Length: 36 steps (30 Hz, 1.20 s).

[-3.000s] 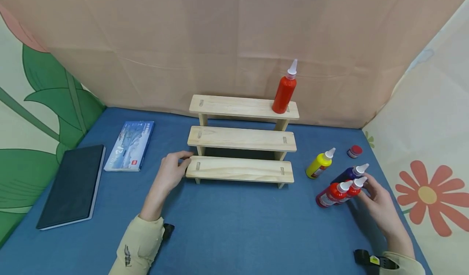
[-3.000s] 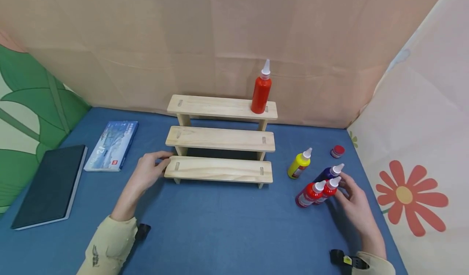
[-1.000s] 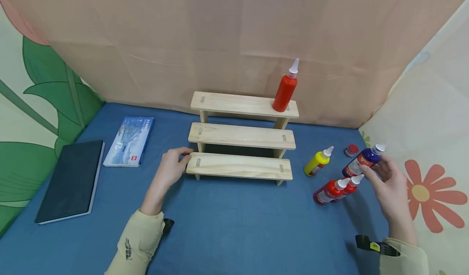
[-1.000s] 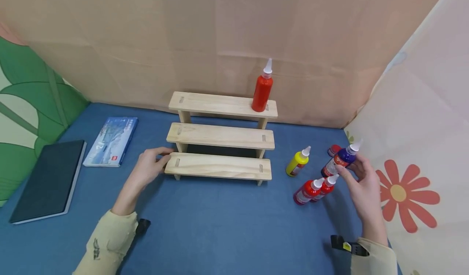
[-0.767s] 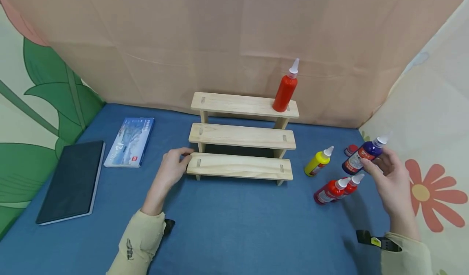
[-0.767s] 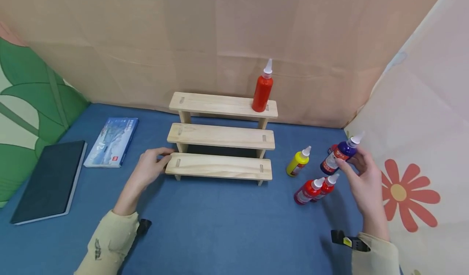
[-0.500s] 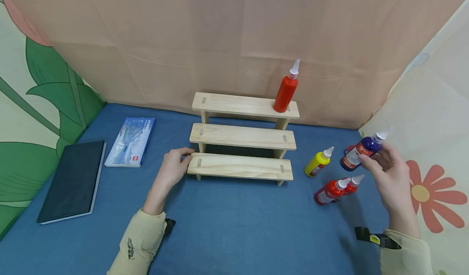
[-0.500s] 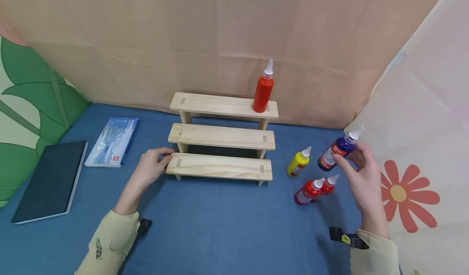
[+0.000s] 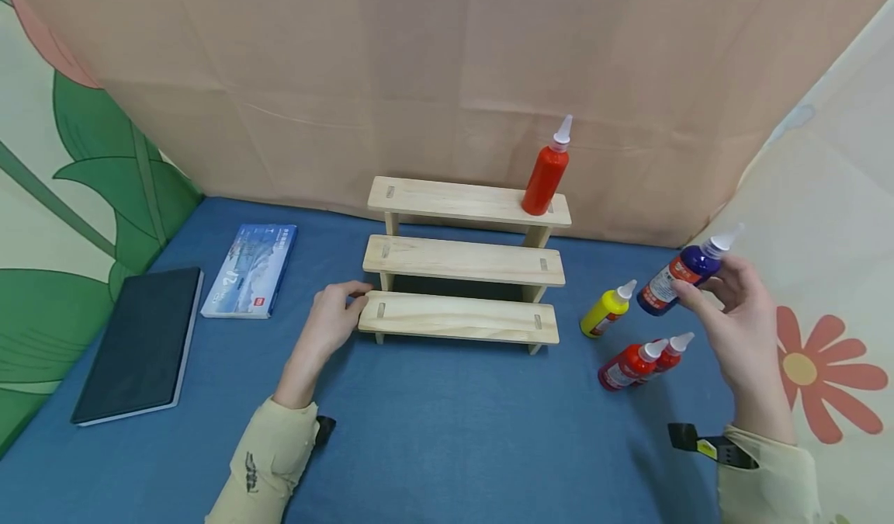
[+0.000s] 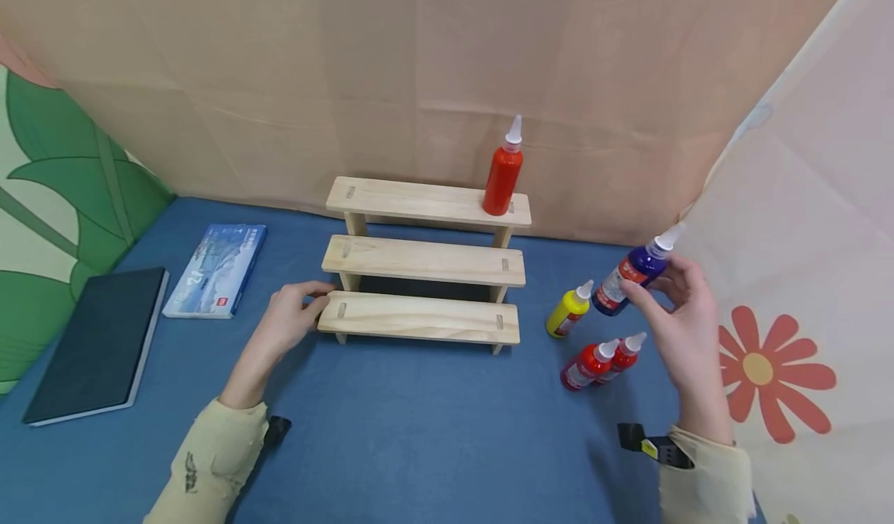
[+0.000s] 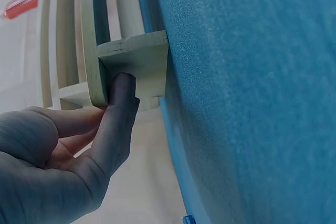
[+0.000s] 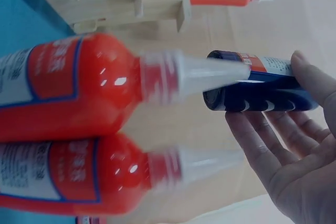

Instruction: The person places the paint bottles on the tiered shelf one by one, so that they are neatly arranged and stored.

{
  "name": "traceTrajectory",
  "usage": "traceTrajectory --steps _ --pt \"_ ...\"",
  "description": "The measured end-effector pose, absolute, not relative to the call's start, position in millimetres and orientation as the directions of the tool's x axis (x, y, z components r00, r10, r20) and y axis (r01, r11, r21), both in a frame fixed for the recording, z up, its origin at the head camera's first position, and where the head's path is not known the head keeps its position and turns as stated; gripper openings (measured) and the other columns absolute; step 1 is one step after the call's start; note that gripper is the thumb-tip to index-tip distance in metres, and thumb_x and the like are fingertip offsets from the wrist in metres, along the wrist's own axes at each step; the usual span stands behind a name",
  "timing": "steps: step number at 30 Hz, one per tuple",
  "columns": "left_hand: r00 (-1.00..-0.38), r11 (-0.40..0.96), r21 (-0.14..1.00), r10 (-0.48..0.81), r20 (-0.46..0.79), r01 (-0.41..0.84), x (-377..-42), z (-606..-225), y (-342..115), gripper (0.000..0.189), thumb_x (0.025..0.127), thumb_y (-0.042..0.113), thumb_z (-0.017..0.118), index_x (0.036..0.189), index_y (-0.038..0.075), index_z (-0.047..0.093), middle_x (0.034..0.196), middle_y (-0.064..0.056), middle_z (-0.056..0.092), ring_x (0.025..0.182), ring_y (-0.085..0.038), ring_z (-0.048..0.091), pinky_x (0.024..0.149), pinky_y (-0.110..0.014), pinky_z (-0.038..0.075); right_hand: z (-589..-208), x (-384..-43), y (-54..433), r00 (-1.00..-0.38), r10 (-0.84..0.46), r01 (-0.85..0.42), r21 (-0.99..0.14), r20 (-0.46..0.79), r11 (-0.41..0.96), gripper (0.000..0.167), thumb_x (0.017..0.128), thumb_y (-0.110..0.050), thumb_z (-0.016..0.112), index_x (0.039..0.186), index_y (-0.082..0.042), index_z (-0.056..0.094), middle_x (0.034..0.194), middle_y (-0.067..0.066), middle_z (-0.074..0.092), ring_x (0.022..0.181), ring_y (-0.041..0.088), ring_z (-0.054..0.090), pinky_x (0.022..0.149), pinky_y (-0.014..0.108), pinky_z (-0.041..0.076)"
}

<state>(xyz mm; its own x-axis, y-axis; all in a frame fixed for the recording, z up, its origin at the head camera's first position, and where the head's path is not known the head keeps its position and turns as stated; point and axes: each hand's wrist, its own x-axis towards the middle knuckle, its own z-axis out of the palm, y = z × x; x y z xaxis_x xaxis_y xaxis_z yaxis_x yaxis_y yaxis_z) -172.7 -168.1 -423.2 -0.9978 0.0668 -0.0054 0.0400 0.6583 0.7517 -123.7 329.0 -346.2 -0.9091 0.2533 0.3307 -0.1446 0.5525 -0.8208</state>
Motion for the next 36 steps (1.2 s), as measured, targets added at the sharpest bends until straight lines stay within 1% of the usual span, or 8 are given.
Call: traceTrajectory --steps 4,7,11,14,21,29,33,36 --pt "-0.998 0.664 0.747 0.064 -0.008 0.037 -173 -423 -168 0.031 0.109 0.000 0.055 0.134 -0.010 0.069 0.132 -0.030 0.068 0.096 -0.035 0.063 0.076 -0.043 0.047 -339 -125 320 -0.907 0.228 -0.179 -0.815 0.353 0.551 0.059 0.101 -0.004 0.074 0.156 -0.014 0.053 0.132 -0.015 0.064 0.116 0.007 0.061 0.087 0.010 0.050" --pt "-0.998 0.665 0.746 0.059 -0.011 0.031 -173 -423 -169 0.031 0.109 0.000 0.055 0.134 -0.010 0.069 0.132 -0.030 0.068 0.094 -0.034 0.063 0.074 -0.041 0.047 -332 -128 312 -0.909 0.206 -0.200 -0.812 0.363 0.548 0.059 0.102 -0.004 0.073 0.156 -0.014 0.053 0.133 -0.013 0.064 0.115 0.009 0.062 0.088 0.011 0.050" --pt "-0.998 0.665 0.746 0.055 -0.014 0.026 -173 -423 -169 0.031 0.109 0.001 0.055 0.135 -0.010 0.068 0.132 -0.030 0.067 0.093 -0.034 0.063 0.073 -0.040 0.047 -322 -134 300 -0.911 0.180 -0.217 -0.803 0.370 0.555 0.057 0.102 -0.009 0.075 0.155 -0.015 0.053 0.133 -0.012 0.065 0.115 0.008 0.062 0.091 0.013 0.049" --pt "-0.998 0.666 0.745 0.053 -0.017 0.023 -172 -423 -170 0.031 0.109 0.001 0.055 0.135 -0.010 0.068 0.133 -0.030 0.067 0.093 -0.033 0.063 0.073 -0.040 0.047 -315 -140 290 -0.912 0.161 -0.227 -0.791 0.378 0.568 0.057 0.102 -0.013 0.076 0.154 -0.014 0.054 0.133 -0.013 0.065 0.115 0.006 0.061 0.090 0.014 0.049" --pt "-0.998 0.660 0.751 0.056 -0.004 0.034 -173 -423 -170 0.031 0.109 0.001 0.055 0.134 -0.010 0.069 0.130 -0.030 0.068 0.084 -0.031 0.064 0.068 -0.037 0.046 -300 -151 265 -0.918 0.143 -0.232 -0.795 0.369 0.560 0.055 0.101 -0.018 0.078 0.150 -0.015 0.055 0.139 0.001 0.067 0.115 0.010 0.062 0.089 0.017 0.051" --pt "-0.998 0.664 0.746 0.058 -0.001 0.037 -173 -423 -167 0.030 0.109 0.001 0.055 0.133 -0.010 0.069 0.131 -0.030 0.068 0.098 -0.035 0.064 0.077 -0.044 0.049 -289 -164 236 -0.906 0.161 -0.268 -0.826 0.391 0.495 0.052 0.098 -0.019 0.082 0.143 -0.015 0.056 0.137 0.007 0.066 0.107 0.015 0.066 0.080 0.016 0.056" --pt "-0.998 0.663 0.748 0.059 0.001 0.040 -173 -424 -167 0.030 0.109 0.000 0.055 0.133 -0.010 0.069 0.131 -0.030 0.068 0.099 -0.035 0.064 0.079 -0.046 0.050 -285 -170 221 -0.895 0.157 -0.296 -0.820 0.417 0.489 0.050 0.097 -0.018 0.083 0.138 -0.012 0.056 0.134 0.006 0.064 0.106 0.016 0.065 0.080 0.016 0.056" --pt "-0.998 0.661 0.749 0.059 -0.001 0.038 -173 -424 -168 0.030 0.109 0.000 0.055 0.133 -0.011 0.069 0.131 -0.030 0.068 0.101 -0.035 0.064 0.080 -0.047 0.051 -282 -176 211 -0.890 0.145 -0.307 -0.802 0.433 0.512 0.052 0.097 -0.019 0.083 0.140 -0.010 0.056 0.134 0.006 0.063 0.107 0.016 0.064 0.079 0.016 0.055"
